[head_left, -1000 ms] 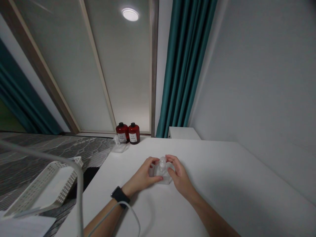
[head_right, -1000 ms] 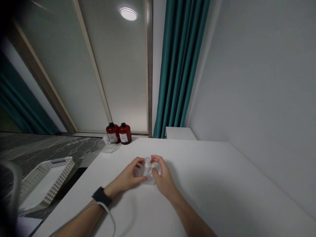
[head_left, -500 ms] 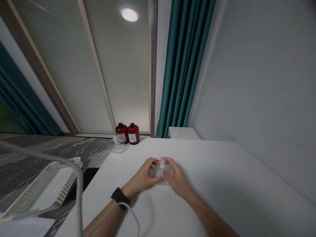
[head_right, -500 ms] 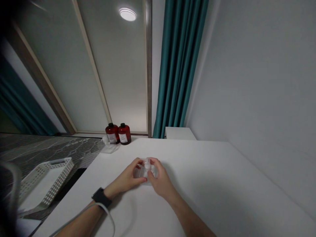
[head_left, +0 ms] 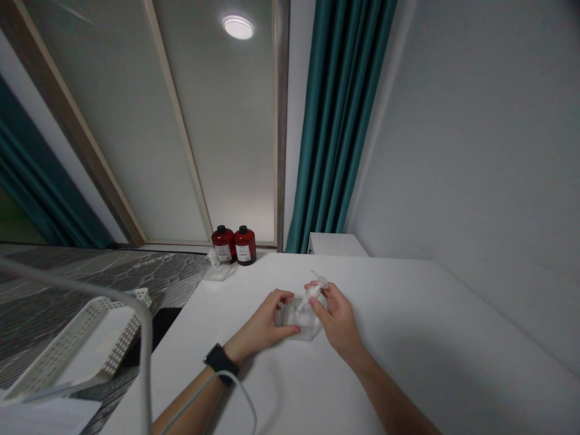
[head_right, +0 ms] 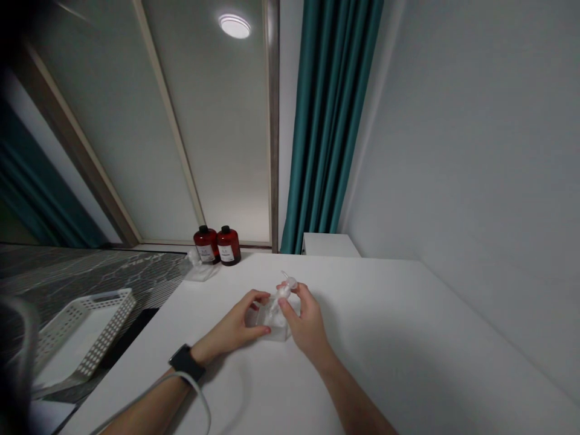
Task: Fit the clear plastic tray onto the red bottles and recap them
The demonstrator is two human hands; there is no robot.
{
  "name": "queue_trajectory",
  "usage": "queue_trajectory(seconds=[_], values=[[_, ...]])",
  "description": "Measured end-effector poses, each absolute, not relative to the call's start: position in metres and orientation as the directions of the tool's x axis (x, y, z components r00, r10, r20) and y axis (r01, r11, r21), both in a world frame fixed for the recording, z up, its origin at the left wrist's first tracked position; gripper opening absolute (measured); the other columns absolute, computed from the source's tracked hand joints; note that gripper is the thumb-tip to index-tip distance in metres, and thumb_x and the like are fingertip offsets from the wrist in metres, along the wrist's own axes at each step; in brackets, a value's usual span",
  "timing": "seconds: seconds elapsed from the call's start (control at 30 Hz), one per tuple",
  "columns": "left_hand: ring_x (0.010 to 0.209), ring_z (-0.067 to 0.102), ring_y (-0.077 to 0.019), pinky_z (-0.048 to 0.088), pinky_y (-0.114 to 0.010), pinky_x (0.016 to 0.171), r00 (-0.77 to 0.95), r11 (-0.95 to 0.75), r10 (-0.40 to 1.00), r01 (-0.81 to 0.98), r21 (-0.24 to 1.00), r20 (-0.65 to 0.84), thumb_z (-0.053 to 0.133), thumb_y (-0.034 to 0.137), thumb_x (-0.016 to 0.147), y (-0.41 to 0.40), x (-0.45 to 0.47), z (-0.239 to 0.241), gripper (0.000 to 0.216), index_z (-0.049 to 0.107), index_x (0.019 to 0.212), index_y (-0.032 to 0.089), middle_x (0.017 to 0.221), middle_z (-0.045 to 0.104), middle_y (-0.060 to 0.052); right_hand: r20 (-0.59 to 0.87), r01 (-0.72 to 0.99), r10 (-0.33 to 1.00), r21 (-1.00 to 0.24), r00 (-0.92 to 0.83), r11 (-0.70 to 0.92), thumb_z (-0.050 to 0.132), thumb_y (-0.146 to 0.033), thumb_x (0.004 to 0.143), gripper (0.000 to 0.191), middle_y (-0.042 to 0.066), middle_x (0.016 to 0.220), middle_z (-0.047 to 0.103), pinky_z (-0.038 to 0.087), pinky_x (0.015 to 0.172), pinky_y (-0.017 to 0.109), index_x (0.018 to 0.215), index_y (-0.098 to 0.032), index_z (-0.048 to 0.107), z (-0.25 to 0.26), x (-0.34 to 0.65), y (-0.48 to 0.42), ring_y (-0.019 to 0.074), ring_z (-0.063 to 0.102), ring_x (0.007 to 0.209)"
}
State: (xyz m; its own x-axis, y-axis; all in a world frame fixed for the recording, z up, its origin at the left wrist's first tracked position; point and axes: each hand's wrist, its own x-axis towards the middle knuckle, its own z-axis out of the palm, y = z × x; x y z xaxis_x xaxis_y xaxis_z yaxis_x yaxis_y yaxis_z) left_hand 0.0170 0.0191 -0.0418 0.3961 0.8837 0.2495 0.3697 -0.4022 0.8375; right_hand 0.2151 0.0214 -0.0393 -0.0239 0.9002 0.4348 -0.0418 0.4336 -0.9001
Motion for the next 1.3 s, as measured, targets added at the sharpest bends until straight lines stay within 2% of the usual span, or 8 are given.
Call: queue_trajectory(seconds=[0.2, 0.33, 0.57, 0.77, 0.93, 1.1, 1.3], values=[[0.111, 0.057, -0.0259, 0.047, -0.04, 0.093, 0.387, -0.401, 0.887, 0.379, 0.834, 0.251, 0.08, 0.021, 0.073, 0.02, 0.016, -0.045, 0.058, 0.053, 0.123, 0.022, 0.117, 0.06, -0.007, 0.349, -0.162, 0.929, -0.916, 0.123, 0.366, 0.072, -0.039, 0.081, 0.029, 0.006, 0.097, 0.071, 0.051, 0.088, 0.036, 0.102, -0.021, 0.062, -0.036, 0.215, 0.024, 0.0222, 0.067, 0.094], [0.111, 0.057, -0.0259, 0.046, -0.039, 0.093, 0.397, -0.409, 0.882, 0.375, 0.832, 0.254, 0.079, 0.021, 0.073, 0.02, 0.016, -0.046, 0.059, 0.052, 0.124, 0.021, 0.119, 0.06, -0.008, 0.336, -0.186, 0.935, -0.917, 0.115, 0.352, 0.074, -0.041, 0.079, 0.031, 0.003, 0.091, 0.069, 0.051, 0.082, 0.033, 0.1, -0.022, 0.06, -0.036, 0.213, 0.025, 0.0202, 0.066, 0.087], [0.111, 0.057, -0.025, 0.046, -0.038, 0.093, 0.396, -0.414, 0.881, 0.378, 0.828, 0.26, 0.079, 0.019, 0.073, 0.02, 0.016, -0.047, 0.058, 0.052, 0.125, 0.021, 0.118, 0.06, -0.007, 0.214, -0.229, 0.966, -0.943, 0.148, 0.244, 0.072, -0.046, 0.08, 0.039, 0.008, 0.103, 0.072, 0.05, 0.089, 0.038, 0.107, -0.021, 0.06, -0.039, 0.215, 0.028, 0.0243, 0.067, 0.1], [0.112, 0.057, -0.0258, 0.046, -0.04, 0.093, 0.389, -0.403, 0.886, 0.384, 0.831, 0.25, 0.079, 0.02, 0.073, 0.019, 0.016, -0.044, 0.058, 0.052, 0.124, 0.022, 0.118, 0.06, -0.008, 0.177, -0.297, 0.976, -0.932, 0.13, 0.209, 0.072, -0.047, 0.081, 0.038, 0.008, 0.103, 0.073, 0.05, 0.091, 0.04, 0.107, -0.021, 0.062, -0.043, 0.218, 0.032, 0.024, 0.067, 0.099], [0.11, 0.057, -0.0258, 0.046, -0.04, 0.095, 0.393, -0.424, 0.877, 0.366, 0.828, 0.275, 0.078, 0.019, 0.073, 0.019, 0.017, -0.043, 0.056, 0.054, 0.123, 0.021, 0.117, 0.061, -0.008, 0.16, -0.345, 0.981, -0.92, 0.109, 0.188, 0.067, -0.048, 0.085, 0.032, 0.009, 0.102, 0.072, 0.052, 0.086, 0.04, 0.101, -0.021, 0.065, -0.043, 0.222, 0.036, 0.0236, 0.066, 0.096], [0.11, 0.058, -0.0263, 0.047, -0.042, 0.096, 0.393, -0.432, 0.875, 0.373, 0.821, 0.282, 0.079, 0.021, 0.073, 0.02, 0.016, -0.044, 0.059, 0.053, 0.125, 0.022, 0.118, 0.061, -0.007, 0.147, -0.37, 0.984, -0.912, 0.103, 0.175, 0.067, -0.044, 0.083, 0.031, 0.008, 0.095, 0.071, 0.055, 0.077, 0.04, 0.103, -0.021, 0.065, -0.041, 0.231, 0.041, 0.0223, 0.067, 0.083], [0.11, 0.057, -0.0263, 0.047, -0.041, 0.095, 0.391, -0.437, 0.875, 0.379, 0.816, 0.287, 0.08, 0.021, 0.072, 0.019, 0.017, -0.042, 0.057, 0.054, 0.123, 0.022, 0.119, 0.061, -0.007, 0.166, -0.295, 0.98, -0.936, 0.106, 0.19, 0.061, -0.043, 0.087, 0.035, 0.0, 0.081, 0.062, 0.054, 0.064, 0.032, 0.115, -0.022, 0.061, -0.043, 0.233, 0.044, 0.0153, 0.063, 0.063]])
